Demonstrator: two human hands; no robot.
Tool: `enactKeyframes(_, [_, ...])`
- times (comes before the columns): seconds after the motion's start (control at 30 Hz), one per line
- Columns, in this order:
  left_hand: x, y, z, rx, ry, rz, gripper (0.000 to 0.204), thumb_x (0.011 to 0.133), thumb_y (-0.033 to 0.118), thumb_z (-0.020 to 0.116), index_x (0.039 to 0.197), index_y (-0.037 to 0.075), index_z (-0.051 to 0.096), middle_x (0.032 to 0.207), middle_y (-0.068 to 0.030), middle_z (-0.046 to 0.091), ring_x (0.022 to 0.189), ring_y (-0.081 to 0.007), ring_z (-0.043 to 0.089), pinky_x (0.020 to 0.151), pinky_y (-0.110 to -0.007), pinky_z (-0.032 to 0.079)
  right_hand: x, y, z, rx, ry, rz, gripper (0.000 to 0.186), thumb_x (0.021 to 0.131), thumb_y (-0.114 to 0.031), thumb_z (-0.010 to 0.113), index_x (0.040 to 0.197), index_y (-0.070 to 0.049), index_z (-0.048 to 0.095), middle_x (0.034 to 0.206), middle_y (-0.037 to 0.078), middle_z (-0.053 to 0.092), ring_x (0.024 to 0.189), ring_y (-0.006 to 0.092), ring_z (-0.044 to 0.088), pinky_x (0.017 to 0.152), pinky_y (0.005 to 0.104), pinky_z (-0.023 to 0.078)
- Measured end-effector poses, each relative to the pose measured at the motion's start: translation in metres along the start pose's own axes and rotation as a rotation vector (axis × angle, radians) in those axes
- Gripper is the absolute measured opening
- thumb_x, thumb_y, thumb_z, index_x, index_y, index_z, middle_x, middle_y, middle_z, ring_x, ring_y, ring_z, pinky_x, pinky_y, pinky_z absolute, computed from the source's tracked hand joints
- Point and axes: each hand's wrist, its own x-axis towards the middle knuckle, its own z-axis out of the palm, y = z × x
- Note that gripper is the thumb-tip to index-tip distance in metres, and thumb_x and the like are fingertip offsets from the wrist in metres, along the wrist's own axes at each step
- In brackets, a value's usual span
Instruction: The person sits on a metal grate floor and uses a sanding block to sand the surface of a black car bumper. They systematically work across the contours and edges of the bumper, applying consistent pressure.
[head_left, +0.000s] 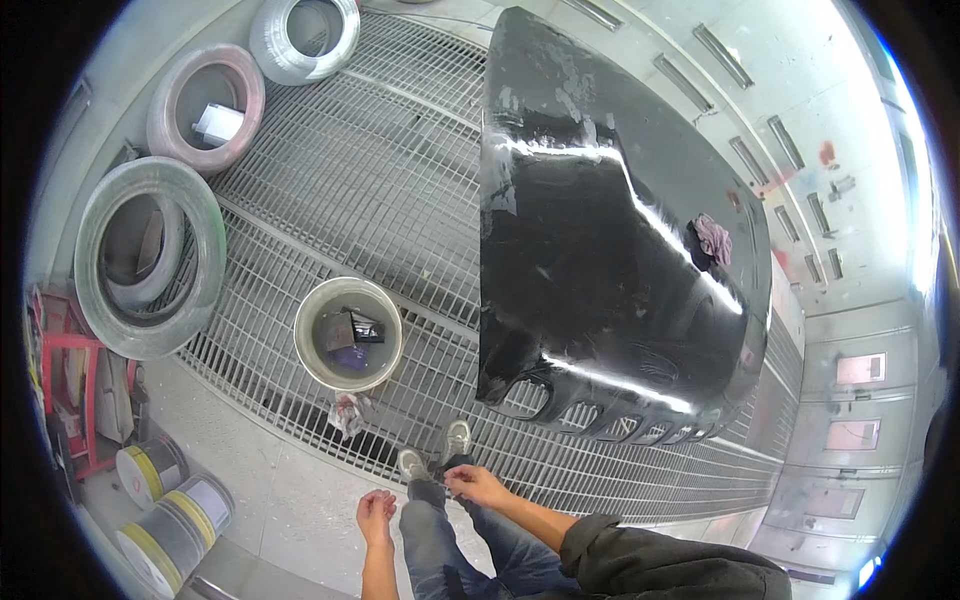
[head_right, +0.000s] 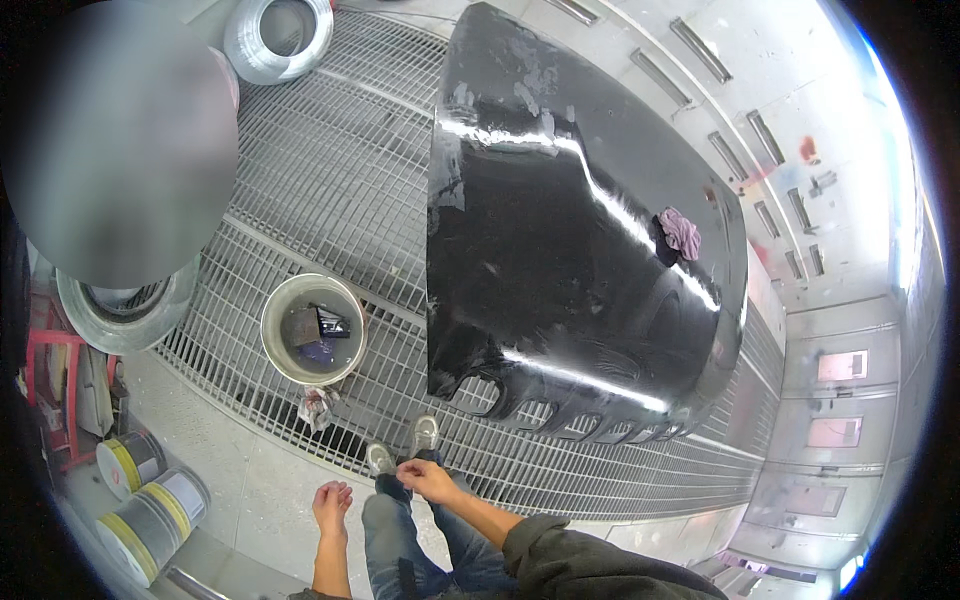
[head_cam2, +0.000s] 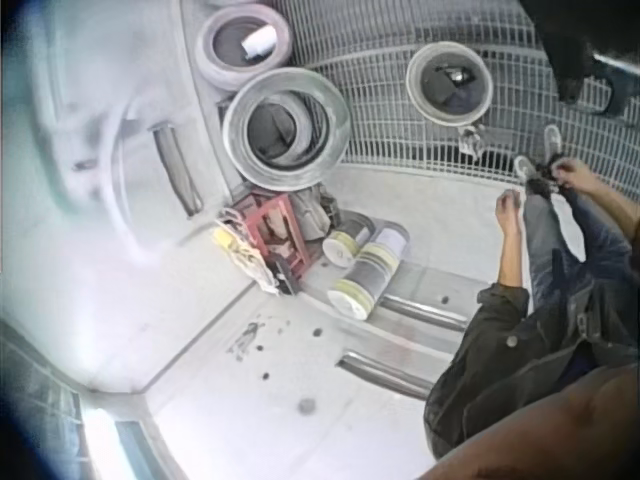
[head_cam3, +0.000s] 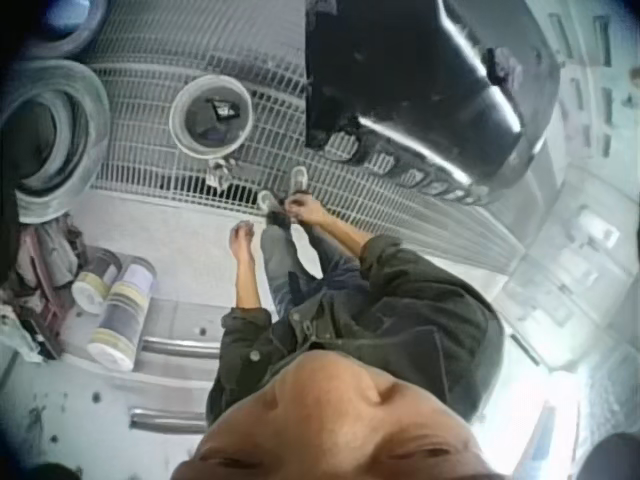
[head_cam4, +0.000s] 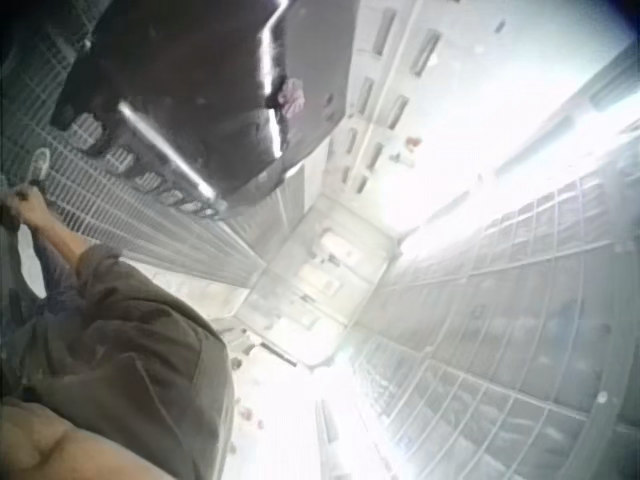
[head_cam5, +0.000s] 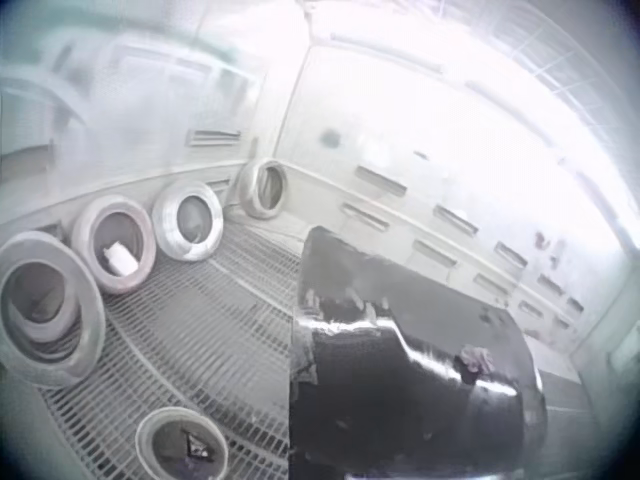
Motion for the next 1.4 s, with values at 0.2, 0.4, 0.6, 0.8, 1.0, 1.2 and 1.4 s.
enactKeyframes(0.2, [-0.011,0.047,-0.016,0.158,-0.025,0.109,0.021,0.098,0.018,0.070,0.111,0.003,0.063,0.103,-0.0078,0.069,0.089,-0.0151,0.068,0.075,-0.025,0.054,0.023,0.015,0.013,-0.372,0.023,-0.172,0.053,0.089,-0.035,0.079,0.125,0.000,0.065,0.119,0.013,0.070,0.106,0.0218,0.068,0.096,0.0358,0.053])
enactKeyframes(0.4, [-0.012,0.089,-0.082,0.267,0.021,0.088,0.024,0.102,0.018,0.064,0.118,0.001,0.061,0.115,-0.0110,0.071,0.103,-0.0177,0.069,0.085,-0.029,0.055,0.131,0.062,0.093,-0.481,-0.006,0.100,0.096,0.078,-0.057,0.081,0.143,0.005,0.048,0.144,0.032,0.051,0.130,0.0410,0.055,0.107,0.0438,0.047])
enactKeyframes(0.6, [0.080,0.104,-0.198,0.318,0.113,0.082,0.022,0.102,0.018,0.062,0.117,0.001,0.060,0.116,-0.0128,0.069,0.105,-0.0217,0.069,0.090,-0.033,0.056,0.361,0.134,0.212,-0.400,0.282,0.137,0.121,0.068,-0.057,0.087,0.150,0.012,0.030,0.143,0.035,0.050,0.137,0.0430,0.049,0.113,0.0416,0.040])
enactKeyframes(0.8, [0.131,0.176,-0.311,0.278,0.300,-0.008,0.021,0.102,0.017,0.063,0.116,0.002,0.060,0.116,-0.0128,0.068,0.105,-0.0222,0.068,0.093,-0.034,0.054,0.453,0.163,0.279,-0.213,0.327,0.181,0.096,0.073,-0.036,0.088,0.152,-0.008,0.041,0.134,0.022,0.062,0.110,0.0382,0.066,0.091,0.0426,0.056])
enactKeyframes(1.0, [0.173,0.211,-0.330,0.421,0.051,0.130,0.059,0.085,0.009,0.073,0.140,0.004,0.050,0.143,-0.0122,0.052,0.133,-0.0277,0.049,0.109,-0.042,0.043,0.308,0.058,0.359,0.432,-0.097,0.415,0.076,0.082,-0.016,0.081,0.150,-0.004,0.047,0.129,0.013,0.067,0.113,0.0201,0.064,0.099,0.0374,0.048])
enactKeyframes(1.2, [0.151,0.309,-0.219,0.216,-0.458,0.031,0.089,0.073,0.004,0.077,0.152,0.005,0.037,0.143,-0.0112,0.054,0.128,-0.0281,0.056,0.109,-0.039,0.045,0.183,-0.141,0.356,0.619,-0.346,0.369,0.063,0.091,-0.022,0.071,0.149,-0.010,0.049,0.133,0.004,0.064,0.115,0.0163,0.063,0.095,0.0366,0.053])
enactKeyframes(1.4, [0.154,0.439,-0.111,0.130,-0.466,0.225,0.082,0.065,0.010,0.088,0.137,0.000,0.050,0.128,-0.0131,0.061,0.118,-0.0246,0.060,0.107,-0.038,0.045,0.176,-0.254,0.341,1.031,-0.292,0.015,0.072,0.097,-0.036,0.069,0.158,-0.016,0.036,0.146,0.004,0.054,0.132,0.0182,0.052,0.109,0.0419,0.044])
